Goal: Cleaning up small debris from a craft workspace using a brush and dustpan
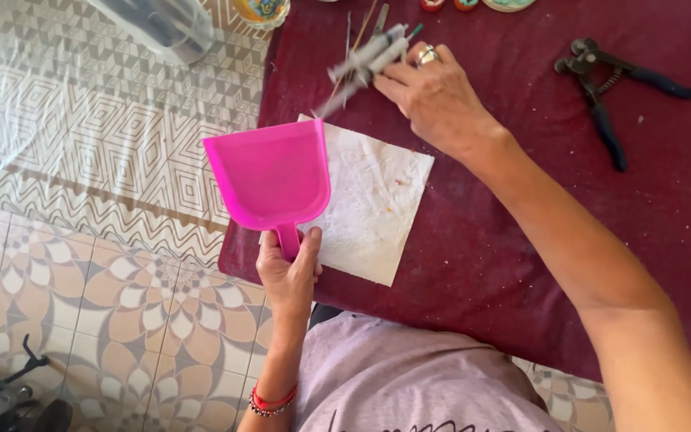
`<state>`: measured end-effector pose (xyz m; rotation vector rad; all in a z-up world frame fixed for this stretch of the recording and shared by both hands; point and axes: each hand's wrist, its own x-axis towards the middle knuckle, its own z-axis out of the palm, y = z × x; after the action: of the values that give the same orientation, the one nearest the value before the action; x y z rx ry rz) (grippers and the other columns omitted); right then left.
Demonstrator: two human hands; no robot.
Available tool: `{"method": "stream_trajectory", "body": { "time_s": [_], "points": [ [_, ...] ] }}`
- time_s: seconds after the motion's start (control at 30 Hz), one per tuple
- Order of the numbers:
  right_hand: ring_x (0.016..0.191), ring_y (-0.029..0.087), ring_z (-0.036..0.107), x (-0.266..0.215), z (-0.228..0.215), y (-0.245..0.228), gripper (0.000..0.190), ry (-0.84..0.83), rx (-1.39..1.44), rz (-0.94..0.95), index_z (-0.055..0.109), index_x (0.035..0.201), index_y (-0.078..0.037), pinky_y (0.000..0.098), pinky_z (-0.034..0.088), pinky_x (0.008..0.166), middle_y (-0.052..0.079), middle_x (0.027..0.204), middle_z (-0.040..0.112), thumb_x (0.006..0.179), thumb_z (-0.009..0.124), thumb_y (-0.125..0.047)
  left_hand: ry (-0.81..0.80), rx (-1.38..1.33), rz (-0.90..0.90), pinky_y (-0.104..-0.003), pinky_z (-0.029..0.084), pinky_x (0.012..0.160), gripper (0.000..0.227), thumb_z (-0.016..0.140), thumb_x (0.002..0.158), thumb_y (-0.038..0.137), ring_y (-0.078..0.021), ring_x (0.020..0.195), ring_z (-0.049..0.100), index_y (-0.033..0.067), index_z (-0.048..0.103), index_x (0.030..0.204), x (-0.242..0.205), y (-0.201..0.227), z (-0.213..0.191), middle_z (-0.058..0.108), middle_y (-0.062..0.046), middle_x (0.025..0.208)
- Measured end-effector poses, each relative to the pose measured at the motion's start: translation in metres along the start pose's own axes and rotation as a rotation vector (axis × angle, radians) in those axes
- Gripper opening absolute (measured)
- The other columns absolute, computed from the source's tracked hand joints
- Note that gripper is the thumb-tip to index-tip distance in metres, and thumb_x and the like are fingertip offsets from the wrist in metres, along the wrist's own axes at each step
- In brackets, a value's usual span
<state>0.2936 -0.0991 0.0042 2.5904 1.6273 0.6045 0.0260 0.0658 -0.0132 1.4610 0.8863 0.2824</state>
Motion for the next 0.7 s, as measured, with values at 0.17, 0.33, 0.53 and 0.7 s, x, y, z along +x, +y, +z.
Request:
{"method": "stream_trajectory", "body": {
  "time_s": [0.17, 0.33, 0.53, 0.7],
  "points": [
    [0.094, 0.027, 0.066, 0.016, 0.009, -0.013, 0.028, -0.009, -0.024, 0.013, 0.078, 0.119, -0.018, 0.0398, 0.041, 0.086, 0.001, 0.093, 0.073, 0.099, 0.065, -0.004, 0.016, -0.033, 0.005, -0.026, 0.037, 0.035, 0.025, 0.075, 0.088, 0.017, -0.0092, 0.036, 0.044, 0.0126, 0.051, 0.082, 0.004, 0.004, 0.001, 0.048, 0.0, 0.049],
    [0.091, 0.024, 0.051, 0.018, 0.001, -0.037, 0.024, -0.058, 0.235, 0.061, 0.08, 0.09, -0.015, 0.0404, 0.046, 0.08, 0.004, 0.085, 0.061, 0.1, 0.067, -0.033, -0.042, -0.02, 0.022, -0.025, 0.036, 0.036, 0.024, 0.074, 0.09, 0.016, -0.0087, 0.036, 0.043, 0.0124, 0.051, 0.081, 0.0, 0.011, 0.012, 0.048, -0.001, 0.046],
    [0.105, 0.031, 0.048, 0.016, 0.002, -0.049, 0.027, -0.22, 0.512, 0.137, 0.082, 0.089, -0.011, 0.0499, 0.043, 0.089, 0.007, 0.1, 0.058, 0.077, 0.09, -0.034, -0.042, -0.079, 0.043, -0.025, 0.037, 0.036, 0.025, 0.074, 0.09, 0.014, -0.0087, 0.036, 0.045, 0.0114, 0.05, 0.08, -0.01, 0.012, 0.026, 0.049, -0.001, 0.048],
    [0.105, 0.03, 0.049, 0.014, 0.005, -0.044, 0.025, -0.239, 0.477, 0.082, 0.07, 0.081, -0.003, 0.0462, 0.044, 0.09, 0.007, 0.096, 0.052, 0.085, 0.086, -0.022, -0.065, -0.131, 0.01, -0.025, 0.034, 0.034, 0.026, 0.073, 0.089, 0.011, -0.0084, 0.036, 0.044, 0.0118, 0.049, 0.081, -0.016, 0.008, 0.036, 0.047, 0.0, 0.053]
  ]
}}
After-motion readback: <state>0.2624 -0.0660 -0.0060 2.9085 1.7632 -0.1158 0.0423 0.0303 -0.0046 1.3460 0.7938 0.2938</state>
